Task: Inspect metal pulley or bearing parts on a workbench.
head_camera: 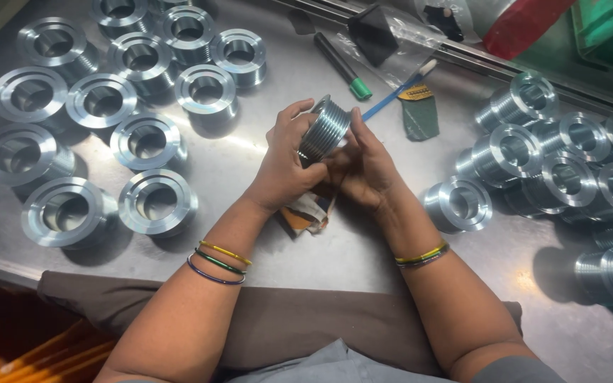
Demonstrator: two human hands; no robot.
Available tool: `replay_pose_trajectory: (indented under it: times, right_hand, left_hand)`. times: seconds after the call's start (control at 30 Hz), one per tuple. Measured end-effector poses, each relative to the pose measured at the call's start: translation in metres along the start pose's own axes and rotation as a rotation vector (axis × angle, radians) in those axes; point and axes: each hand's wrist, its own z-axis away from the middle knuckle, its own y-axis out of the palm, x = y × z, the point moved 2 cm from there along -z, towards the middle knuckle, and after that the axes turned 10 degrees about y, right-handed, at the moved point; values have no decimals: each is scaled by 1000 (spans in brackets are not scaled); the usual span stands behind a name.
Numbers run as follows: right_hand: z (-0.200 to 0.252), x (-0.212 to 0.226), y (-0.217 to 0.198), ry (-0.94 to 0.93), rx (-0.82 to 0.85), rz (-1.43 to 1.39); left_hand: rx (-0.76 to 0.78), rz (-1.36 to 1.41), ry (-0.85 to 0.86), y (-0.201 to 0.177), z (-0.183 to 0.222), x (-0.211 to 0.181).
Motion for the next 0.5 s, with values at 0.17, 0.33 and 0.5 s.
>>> replay_pose_trajectory:
  times: [0.17,0.33,0.5]
  right_hand:
    - [0,-5,-1,-47,51,-68]
    - [3,5,8,-390,-68,483]
    - [0,-5,-13,-35,1,-50]
  left_hand:
    - [-11,-5,38,-1,0,15]
    - [-20,7,91,-1,4,14]
    - [-11,46,51,1,-1,9]
